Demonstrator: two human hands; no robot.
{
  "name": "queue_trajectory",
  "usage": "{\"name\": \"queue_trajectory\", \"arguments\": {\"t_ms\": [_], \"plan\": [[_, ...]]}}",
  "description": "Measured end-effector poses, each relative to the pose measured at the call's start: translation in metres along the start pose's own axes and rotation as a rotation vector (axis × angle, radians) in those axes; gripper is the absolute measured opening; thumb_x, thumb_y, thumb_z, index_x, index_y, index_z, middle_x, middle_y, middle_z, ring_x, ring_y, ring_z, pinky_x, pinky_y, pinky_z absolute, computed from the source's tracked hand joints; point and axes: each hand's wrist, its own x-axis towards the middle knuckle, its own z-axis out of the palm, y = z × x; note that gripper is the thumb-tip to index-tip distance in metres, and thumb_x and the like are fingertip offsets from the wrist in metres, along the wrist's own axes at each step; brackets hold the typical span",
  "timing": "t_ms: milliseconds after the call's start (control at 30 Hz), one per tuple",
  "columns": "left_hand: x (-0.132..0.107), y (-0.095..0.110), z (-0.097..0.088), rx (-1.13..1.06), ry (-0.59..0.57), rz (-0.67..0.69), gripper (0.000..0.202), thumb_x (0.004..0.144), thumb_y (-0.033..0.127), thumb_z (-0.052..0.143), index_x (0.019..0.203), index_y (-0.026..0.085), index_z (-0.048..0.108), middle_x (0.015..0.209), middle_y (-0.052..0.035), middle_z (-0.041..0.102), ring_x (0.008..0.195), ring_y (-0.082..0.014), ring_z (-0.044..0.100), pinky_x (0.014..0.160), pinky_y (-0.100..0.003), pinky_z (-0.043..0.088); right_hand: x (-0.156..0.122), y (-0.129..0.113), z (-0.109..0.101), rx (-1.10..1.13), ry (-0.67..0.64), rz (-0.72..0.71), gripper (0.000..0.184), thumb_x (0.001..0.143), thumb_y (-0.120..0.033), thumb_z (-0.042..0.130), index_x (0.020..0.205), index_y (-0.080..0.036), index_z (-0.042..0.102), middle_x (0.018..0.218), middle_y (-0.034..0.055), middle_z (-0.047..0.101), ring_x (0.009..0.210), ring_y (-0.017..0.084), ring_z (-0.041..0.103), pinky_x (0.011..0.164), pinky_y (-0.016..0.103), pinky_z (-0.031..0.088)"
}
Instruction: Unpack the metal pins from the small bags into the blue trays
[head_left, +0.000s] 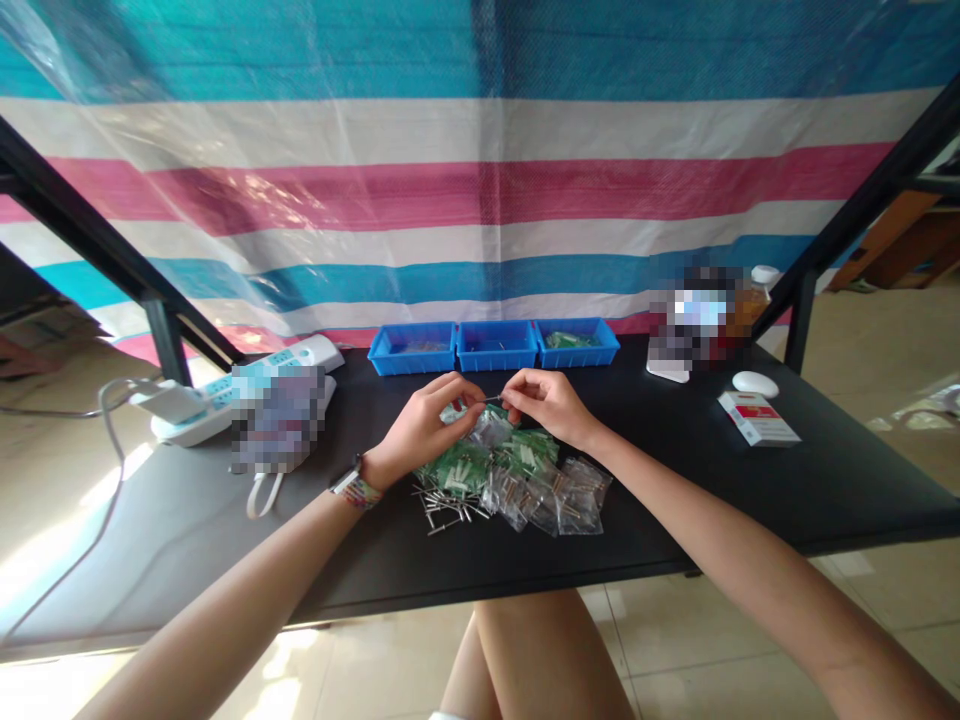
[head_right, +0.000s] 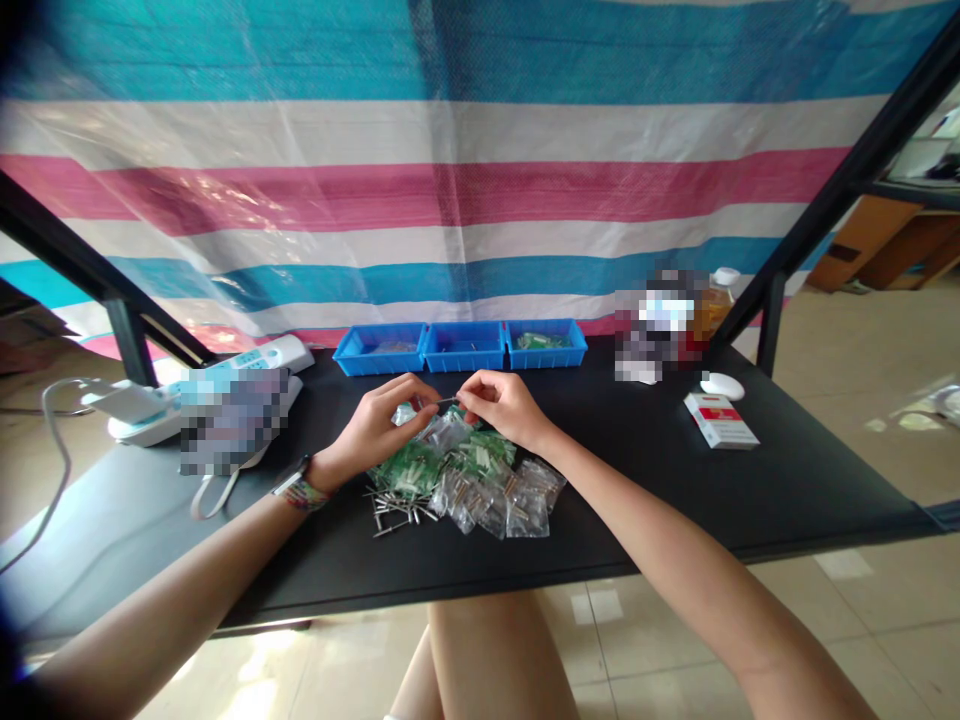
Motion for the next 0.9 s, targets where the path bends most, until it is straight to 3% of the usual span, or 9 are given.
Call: {"name": "queue_trajectory", "arguments": {"t_ms": [233,367,567,667,733,800,833,900], "plan": [[-0.001,-0.003,0.002,0.016,0.008,-0.001,0.019,0.105,0.035,0.056,0.100,0.021,0.068,0.094,-0.0052,0.067,0.085,-0.0170,0.063,0.080,-0.031,0.053,0.000,0.000,0.003,0.014,-0.017,0.023,0.046,0.079,-0.062,0.081,0.081,-0.019,0.069,0.073,0.0035,0.072,0.061,0.017,0.067,0.061,0.030,0.054],[-0.001,-0.006,0.002,0.050,0.032,-0.015,0.022,0.105,0.036,0.056,0.094,0.021,0.067,0.090,-0.0044,0.068,0.085,-0.0170,0.064,0.080,-0.031,0.052,-0.001,-0.004,0.004,0.108,-0.019,0.042,0.043,0.074,-0.056,0.087,0.087,-0.021,0.067,0.076,0.0020,0.072,0.066,0.020,0.071,0.067,0.034,0.059],[0.000,-0.004,0.001,0.072,0.018,-0.011,0.027,0.106,0.040,0.056,0.088,0.021,0.066,0.085,-0.0036,0.067,0.083,-0.0182,0.062,0.079,-0.032,0.049,-0.002,-0.005,0.005,0.126,-0.020,0.033,0.039,0.072,-0.048,0.090,0.081,-0.021,0.063,0.072,0.0005,0.071,0.065,0.019,0.072,0.067,0.034,0.060],[0.000,-0.003,-0.001,0.076,0.015,-0.016,0.027,0.107,0.036,0.052,0.089,0.020,0.065,0.085,-0.0037,0.066,0.083,-0.0185,0.061,0.078,-0.032,0.048,0.007,-0.007,-0.001,0.092,0.068,-0.003,0.038,0.073,-0.049,0.088,0.081,-0.020,0.065,0.075,0.0027,0.074,0.062,0.018,0.071,0.065,0.032,0.060],[0.000,-0.003,-0.003,0.070,0.022,-0.038,0.026,0.108,0.035,0.050,0.092,0.020,0.065,0.087,-0.0044,0.067,0.083,-0.0188,0.061,0.079,-0.032,0.048,0.015,-0.009,-0.010,0.058,0.160,-0.016,0.039,0.076,-0.051,0.085,0.093,-0.019,0.071,0.090,0.0068,0.079,0.057,0.015,0.069,0.059,0.031,0.059],[-0.001,-0.003,-0.006,0.064,0.030,-0.063,0.027,0.108,0.036,0.049,0.096,0.020,0.066,0.089,-0.0052,0.067,0.083,-0.0193,0.062,0.078,-0.033,0.048,0.022,-0.010,-0.024,-0.038,0.203,-0.009,0.053,0.080,-0.052,0.079,0.121,-0.019,0.072,0.103,0.0094,0.080,0.049,0.012,0.064,0.050,0.029,0.055],[-0.001,-0.003,-0.007,0.062,0.035,-0.075,0.028,0.108,0.036,0.048,0.096,0.020,0.067,0.089,-0.0055,0.067,0.083,-0.0196,0.062,0.078,-0.033,0.049,0.024,-0.010,-0.032,-0.118,0.215,-0.009,0.059,0.083,-0.051,0.076,0.132,-0.020,0.069,0.101,0.0089,0.080,0.045,0.011,0.061,0.046,0.028,0.051],[-0.001,-0.004,-0.008,0.065,0.040,-0.091,0.029,0.108,0.037,0.048,0.096,0.020,0.067,0.088,-0.0059,0.067,0.083,-0.0203,0.063,0.078,-0.033,0.049,0.025,-0.006,-0.045,-0.292,0.276,-0.029,0.055,0.088,-0.045,0.070,0.136,-0.017,0.069,0.082,0.0051,0.078,0.041,0.011,0.055,0.045,0.026,0.045]]}}
